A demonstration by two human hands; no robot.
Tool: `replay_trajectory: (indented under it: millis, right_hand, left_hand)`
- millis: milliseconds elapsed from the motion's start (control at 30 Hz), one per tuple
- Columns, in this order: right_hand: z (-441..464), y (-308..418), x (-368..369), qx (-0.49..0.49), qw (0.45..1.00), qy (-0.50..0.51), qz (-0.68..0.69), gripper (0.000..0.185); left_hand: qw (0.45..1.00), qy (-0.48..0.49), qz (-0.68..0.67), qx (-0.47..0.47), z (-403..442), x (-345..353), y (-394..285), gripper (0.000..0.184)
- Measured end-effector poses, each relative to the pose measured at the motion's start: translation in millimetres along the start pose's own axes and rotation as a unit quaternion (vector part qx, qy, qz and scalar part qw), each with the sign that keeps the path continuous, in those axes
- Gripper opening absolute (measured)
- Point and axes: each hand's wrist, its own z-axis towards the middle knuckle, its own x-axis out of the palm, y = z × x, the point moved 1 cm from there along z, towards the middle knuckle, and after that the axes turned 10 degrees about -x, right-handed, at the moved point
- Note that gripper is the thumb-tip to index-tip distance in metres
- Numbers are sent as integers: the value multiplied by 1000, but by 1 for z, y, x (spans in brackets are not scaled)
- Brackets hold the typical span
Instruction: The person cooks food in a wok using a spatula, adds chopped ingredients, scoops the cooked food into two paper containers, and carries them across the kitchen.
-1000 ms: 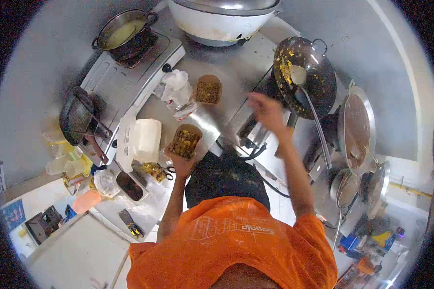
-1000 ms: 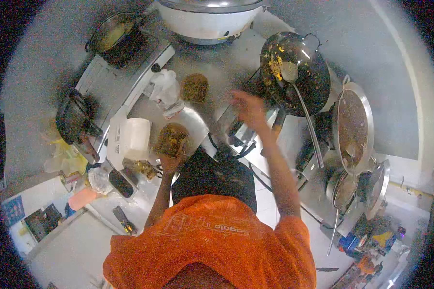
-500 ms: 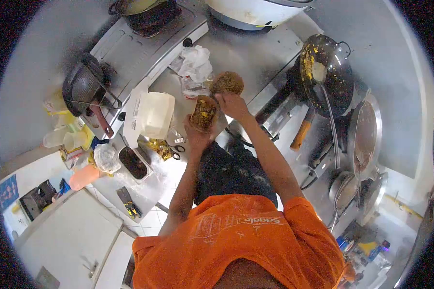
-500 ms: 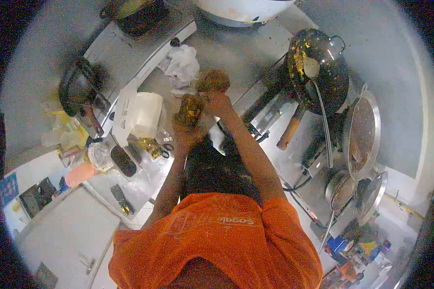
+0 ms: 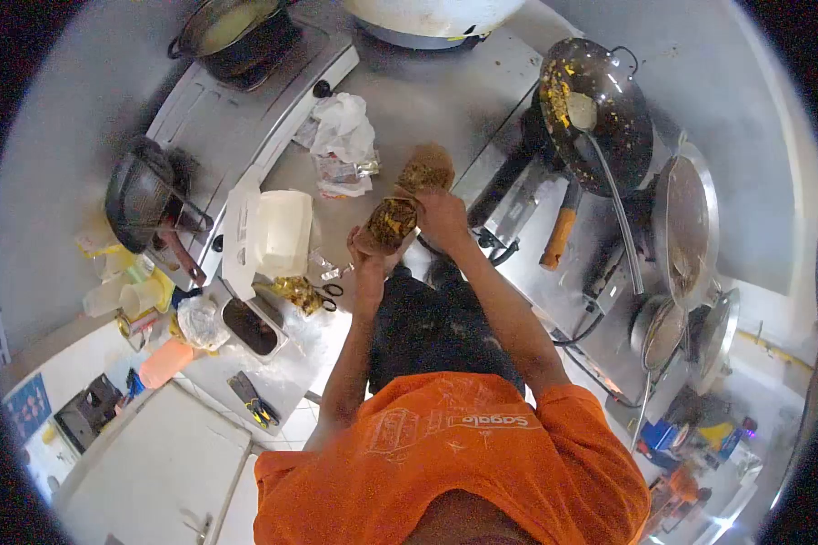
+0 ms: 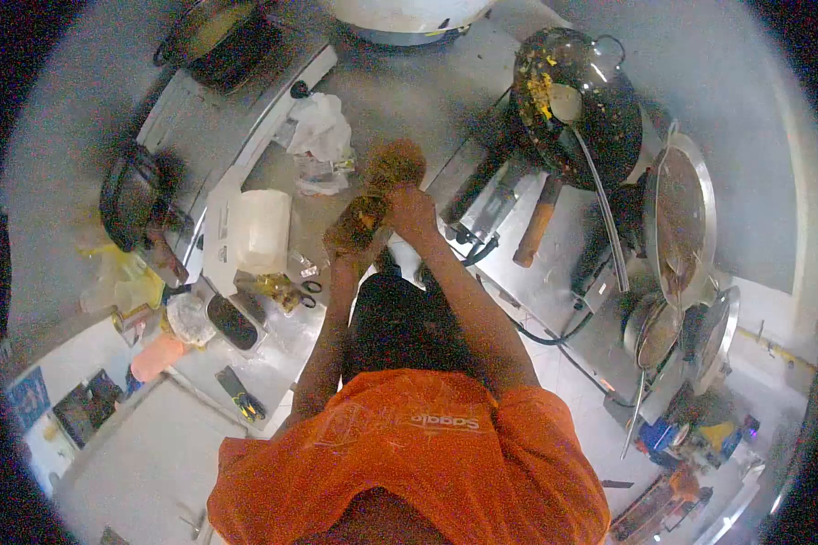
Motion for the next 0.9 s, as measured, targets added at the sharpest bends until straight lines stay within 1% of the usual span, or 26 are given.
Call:
replay_trajectory:
  millis: [67, 100, 167, 233, 267, 300, 333, 367, 400, 433, 467, 500, 567, 600, 700, 800, 900]
  right_hand:
    - [-12, -3, -4, 8, 1000, -23, -6, 14]
    - [-17, -3, -11, 18, 999, -27, -7, 14]
    - [-31, 0, -23, 34, 999, -29, -3, 14]
    - [-43, 10, -44, 47, 998, -29, 7, 16]
    - [-52, 20, -61, 56, 998, -13, 13, 21]
    - [-60, 26, -63, 50, 999, 10, 15, 22]
    - [-72, 26, -70, 65, 998, 22, 7, 23]
    - [-87, 28, -66, 45, 999, -24, 7, 22]
    - [-101, 31, -68, 24, 997, -69, 7, 22]
    - [-115, 40, -68, 64, 998, -12, 16, 14]
    - [-127, 38, -48, 100, 995, 18, 25, 11]
    - [-144, 45, -55, 65, 996, -51, 43, 12]
    - [-185, 61, -62, 98, 992, -75, 29, 12]
    - [-203, 60, -46, 105, 990, -64, 69, 12]
    - [-281, 78, -62, 175, 964, -170, 109, 11]
    - [-368, 89, -62, 211, 934, -237, 163, 10]
    - [-448, 101, -78, 312, 927, -166, 126, 12]
  left_hand:
    - [979, 11, -194, -68, -1, 10, -20, 62]
    - [946, 48, -308, -84, 2, 14, -22, 57]
    - [858, 98, -484, -139, 7, 22, -24, 53]
    - [755, 124, -606, -216, 18, 26, -3, 53]
    - [736, 148, -615, -240, 18, 25, 8, 54]
    - [715, 186, -617, -272, 16, 19, 17, 56]
    - [682, 243, -611, -319, 19, 26, 29, 57]
    - [670, 277, -587, -360, 17, 30, 28, 56]
    - [687, 279, -545, -392, 14, 36, 20, 56]
    - [706, 278, -500, -417, 9, 38, 12, 55]
    - [722, 285, -454, -438, 7, 44, 2, 54]
    - [734, 295, -410, -454, 4, 57, -7, 54]
    - [750, 317, -331, -477, -7, 76, -19, 53]
    - [758, 325, -297, -482, -15, 84, -25, 52]
    - [763, 350, -224, -495, -52, 108, -28, 50]
    - [747, 381, -171, -517, -118, 140, -12, 48]
    - [722, 413, -120, -542, -195, 169, 7, 46]
